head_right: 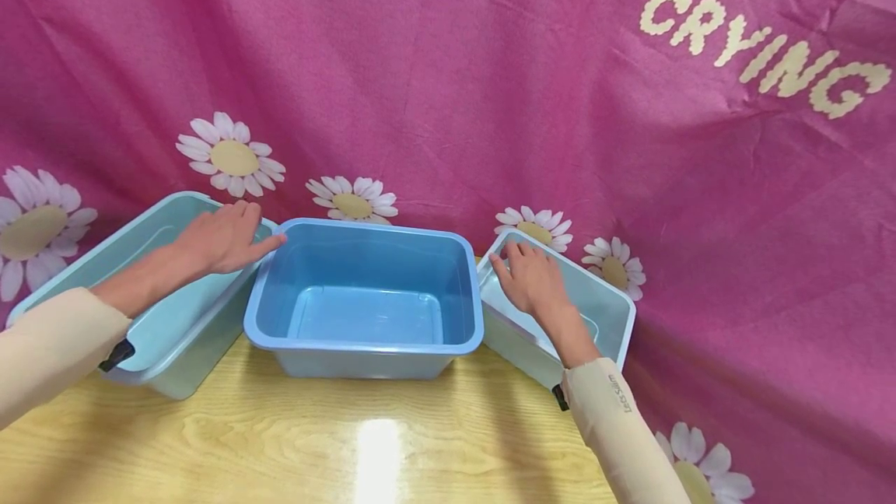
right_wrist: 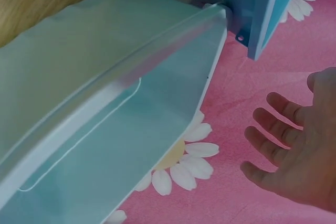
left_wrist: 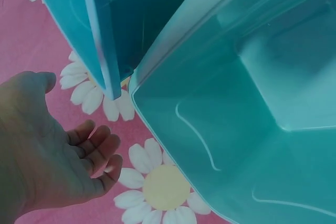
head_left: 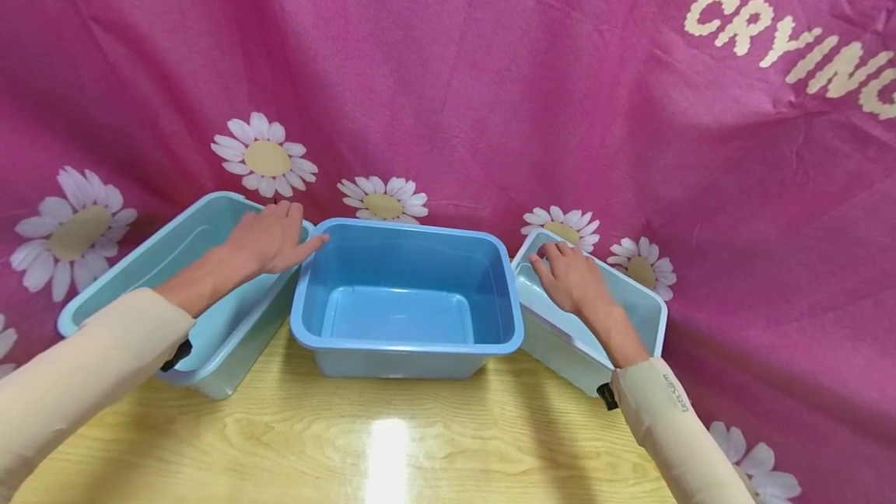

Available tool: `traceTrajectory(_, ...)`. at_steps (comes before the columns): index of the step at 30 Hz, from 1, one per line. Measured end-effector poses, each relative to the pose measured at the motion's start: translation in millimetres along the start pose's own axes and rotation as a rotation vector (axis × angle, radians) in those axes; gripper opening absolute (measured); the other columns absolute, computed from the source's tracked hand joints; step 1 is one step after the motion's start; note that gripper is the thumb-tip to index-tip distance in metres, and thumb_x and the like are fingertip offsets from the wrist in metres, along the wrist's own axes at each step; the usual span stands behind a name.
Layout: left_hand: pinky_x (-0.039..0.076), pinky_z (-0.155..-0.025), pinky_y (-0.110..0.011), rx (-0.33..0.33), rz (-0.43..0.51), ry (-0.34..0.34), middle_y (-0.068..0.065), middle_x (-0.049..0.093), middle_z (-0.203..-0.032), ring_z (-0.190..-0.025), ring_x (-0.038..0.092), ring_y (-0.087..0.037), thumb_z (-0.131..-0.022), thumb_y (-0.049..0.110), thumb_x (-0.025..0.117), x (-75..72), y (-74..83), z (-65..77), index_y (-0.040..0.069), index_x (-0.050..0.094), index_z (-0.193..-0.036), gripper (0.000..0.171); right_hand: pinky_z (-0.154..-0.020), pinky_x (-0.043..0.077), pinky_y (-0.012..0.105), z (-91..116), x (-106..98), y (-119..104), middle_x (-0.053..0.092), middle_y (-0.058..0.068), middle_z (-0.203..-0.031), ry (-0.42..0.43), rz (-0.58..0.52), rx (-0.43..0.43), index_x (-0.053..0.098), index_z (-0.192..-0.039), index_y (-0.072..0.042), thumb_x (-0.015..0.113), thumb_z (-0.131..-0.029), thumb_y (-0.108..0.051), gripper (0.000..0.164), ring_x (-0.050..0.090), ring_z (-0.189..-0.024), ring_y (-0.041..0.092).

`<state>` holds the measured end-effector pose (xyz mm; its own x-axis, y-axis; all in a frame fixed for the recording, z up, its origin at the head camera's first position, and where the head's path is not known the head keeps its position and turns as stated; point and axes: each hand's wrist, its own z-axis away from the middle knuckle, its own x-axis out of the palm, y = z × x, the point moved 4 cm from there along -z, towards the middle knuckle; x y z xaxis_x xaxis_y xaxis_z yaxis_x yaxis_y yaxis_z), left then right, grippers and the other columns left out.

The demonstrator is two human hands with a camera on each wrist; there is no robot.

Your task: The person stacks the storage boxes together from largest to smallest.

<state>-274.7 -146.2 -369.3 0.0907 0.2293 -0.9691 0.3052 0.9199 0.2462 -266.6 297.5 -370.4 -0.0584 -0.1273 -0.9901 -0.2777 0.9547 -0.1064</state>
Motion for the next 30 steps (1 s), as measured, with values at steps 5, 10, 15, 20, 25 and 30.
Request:
traceTrajectory(5,0.053,-0.065,-0.044,0.014,0.009,0.022,-0.014,0.053,-0.085,-0.078,0.059,-0.028,-0.091,0.043,0.065,5.6,1.9,3.9,-0.002,0.05,-0.102,0.049,-0.079,0.047,0.049,4,5,0,0.058,0.012,-0.092,0.004,0.015,-0.015,0.06,-0.104,-0.005,0.046,-0.104,-0.036,0.035,0.059,-0.085,0.03)
traceTrajectory(10,0.051,-0.061,-0.04,0.027,0.002,0.037,-0.011,0.05,-0.081,-0.074,0.056,-0.025,-0.089,0.042,0.066,10.9,0.0,4.8,0.001,0.048,-0.097,0.046,-0.076,0.045,0.046,6,12,-2,0.056,0.008,-0.086,-0.035,0.011,-0.035,0.06,-0.099,-0.007,0.046,-0.104,-0.036,0.033,0.057,-0.082,0.028)
traceTrajectory(15,0.048,-0.061,-0.041,0.023,0.004,0.022,-0.011,0.048,-0.08,-0.073,0.054,-0.025,-0.089,0.044,0.066,18.1,-3.5,3.9,0.002,0.047,-0.096,0.047,-0.076,0.045,0.046,6,20,-4,0.055,0.006,-0.084,-0.046,0.013,-0.044,0.062,-0.096,-0.007,0.047,-0.104,-0.036,0.033,0.056,-0.082,0.027)
traceTrajectory(20,0.047,-0.061,-0.041,0.023,-0.007,0.034,-0.01,0.048,-0.079,-0.072,0.054,-0.025,-0.088,0.044,0.067,24.9,-6.0,4.8,0.001,0.047,-0.099,0.049,-0.075,0.045,0.045,6,26,-7,0.054,0.007,-0.084,-0.062,0.019,-0.05,0.063,-0.097,-0.006,0.047,-0.104,-0.038,0.037,0.055,-0.08,0.027)
traceTrajectory(25,0.046,-0.058,-0.039,0.027,-0.015,0.019,-0.01,0.047,-0.078,-0.071,0.052,-0.025,-0.09,0.046,0.065,29.8,-8.6,7.9,-0.001,0.048,-0.1,0.051,-0.075,0.045,0.045,7,33,-10,0.054,0.006,-0.083,-0.089,0.027,-0.049,0.062,-0.094,-0.007,0.046,-0.103,-0.041,0.039,0.055,-0.081,0.027)
traceTrajectory(30,0.045,-0.059,-0.039,0.023,-0.011,0.006,-0.009,0.047,-0.078,-0.071,0.052,-0.024,-0.09,0.047,0.064,36.5,-12.1,10.5,0.0,0.048,-0.099,0.051,-0.071,0.044,0.045,8,39,-11,0.051,0.005,-0.078,-0.1,0.035,-0.04,0.056,-0.086,-0.009,0.049,-0.102,-0.044,0.039,0.054,-0.076,0.026)
